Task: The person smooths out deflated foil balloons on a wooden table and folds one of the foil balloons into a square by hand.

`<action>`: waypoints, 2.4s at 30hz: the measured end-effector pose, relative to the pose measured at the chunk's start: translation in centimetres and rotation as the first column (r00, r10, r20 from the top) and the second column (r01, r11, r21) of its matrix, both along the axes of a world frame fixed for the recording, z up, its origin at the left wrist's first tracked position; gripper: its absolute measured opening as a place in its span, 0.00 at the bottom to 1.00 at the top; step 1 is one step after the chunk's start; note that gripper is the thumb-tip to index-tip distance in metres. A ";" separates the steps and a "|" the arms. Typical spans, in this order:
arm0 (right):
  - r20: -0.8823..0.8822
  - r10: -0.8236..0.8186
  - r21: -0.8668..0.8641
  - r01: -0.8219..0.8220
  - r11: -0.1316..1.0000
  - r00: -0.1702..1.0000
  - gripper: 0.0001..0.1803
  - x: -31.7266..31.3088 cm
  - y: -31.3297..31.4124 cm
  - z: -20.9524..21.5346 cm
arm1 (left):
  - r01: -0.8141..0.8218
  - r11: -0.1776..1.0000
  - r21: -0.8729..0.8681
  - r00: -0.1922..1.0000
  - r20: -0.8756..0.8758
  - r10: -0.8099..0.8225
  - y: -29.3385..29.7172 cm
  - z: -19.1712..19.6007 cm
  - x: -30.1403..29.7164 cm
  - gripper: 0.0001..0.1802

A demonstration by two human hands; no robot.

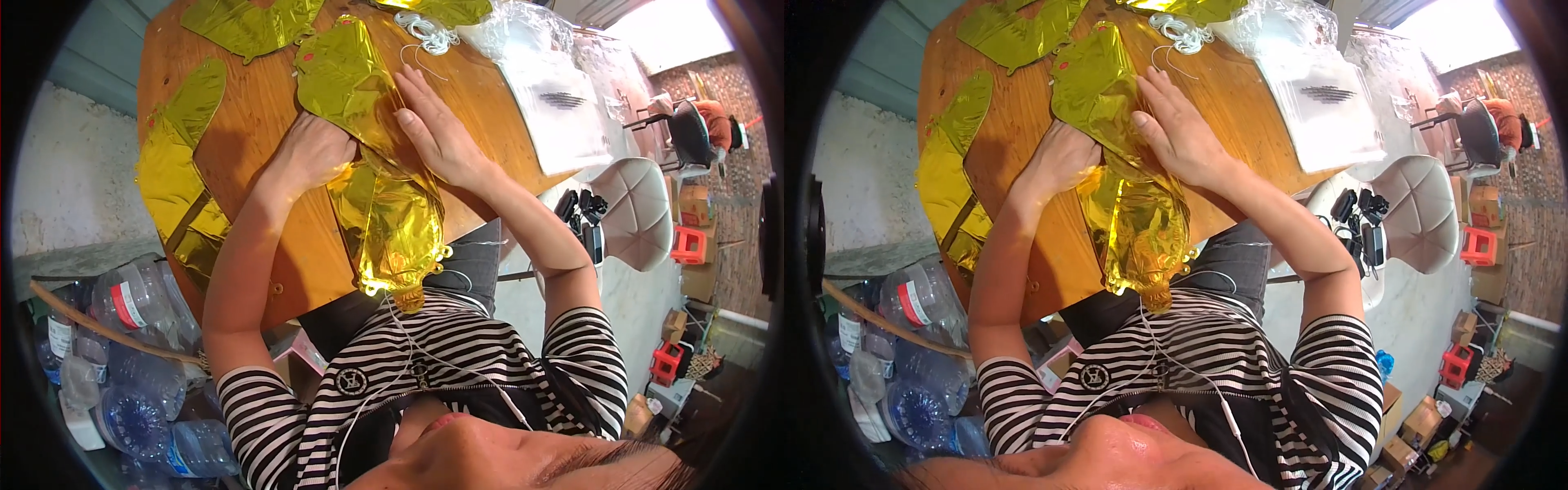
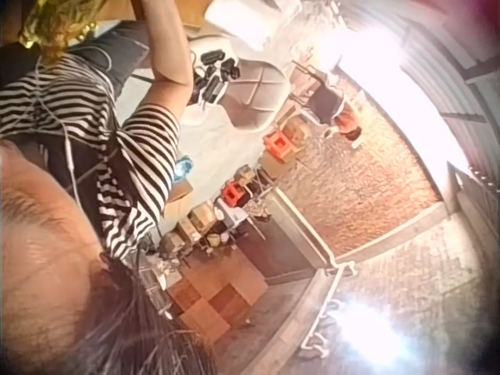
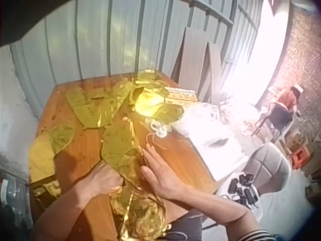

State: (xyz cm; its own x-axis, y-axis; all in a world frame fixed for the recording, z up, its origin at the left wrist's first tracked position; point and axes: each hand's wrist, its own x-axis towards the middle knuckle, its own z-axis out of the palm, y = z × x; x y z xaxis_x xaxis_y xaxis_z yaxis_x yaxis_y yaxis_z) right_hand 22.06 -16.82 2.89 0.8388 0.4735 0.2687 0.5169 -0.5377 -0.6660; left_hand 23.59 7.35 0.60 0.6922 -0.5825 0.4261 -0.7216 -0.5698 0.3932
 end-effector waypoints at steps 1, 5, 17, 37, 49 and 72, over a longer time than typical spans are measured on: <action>-0.005 0.005 -0.003 -0.005 1.000 1.000 0.34 -0.4 -0.3 -0.1 | -0.008 1.000 0.008 1.000 0.019 0.008 0.1 -0.2 0.0 0.17; -0.121 0.038 0.051 -0.032 0.998 0.992 0.35 -2.2 -0.3 -0.6 | -0.033 0.997 0.077 0.999 0.011 0.032 0.4 -1.4 0.2 0.16; -0.360 0.189 0.594 0.068 0.802 0.914 0.32 -3.3 2.1 -2.4 | -0.067 0.995 0.073 0.996 -0.058 0.071 0.5 -1.8 0.2 0.15; 0.187 0.104 -0.231 -0.059 0.971 0.977 0.24 -4.8 -2.4 -1.4 | -0.048 0.997 0.052 0.999 0.004 0.048 0.7 -2.1 0.0 0.16; 0.272 0.150 -0.314 -0.060 0.948 0.951 0.29 -5.1 -1.1 -1.1 | -0.050 0.998 0.038 0.999 -0.017 0.051 0.7 -2.2 0.2 0.14; 0.285 0.173 -0.326 -0.074 0.943 0.943 0.24 -5.0 -1.4 -1.0 | -0.173 0.977 0.125 0.950 0.282 0.132 0.7 0.1 -0.6 0.19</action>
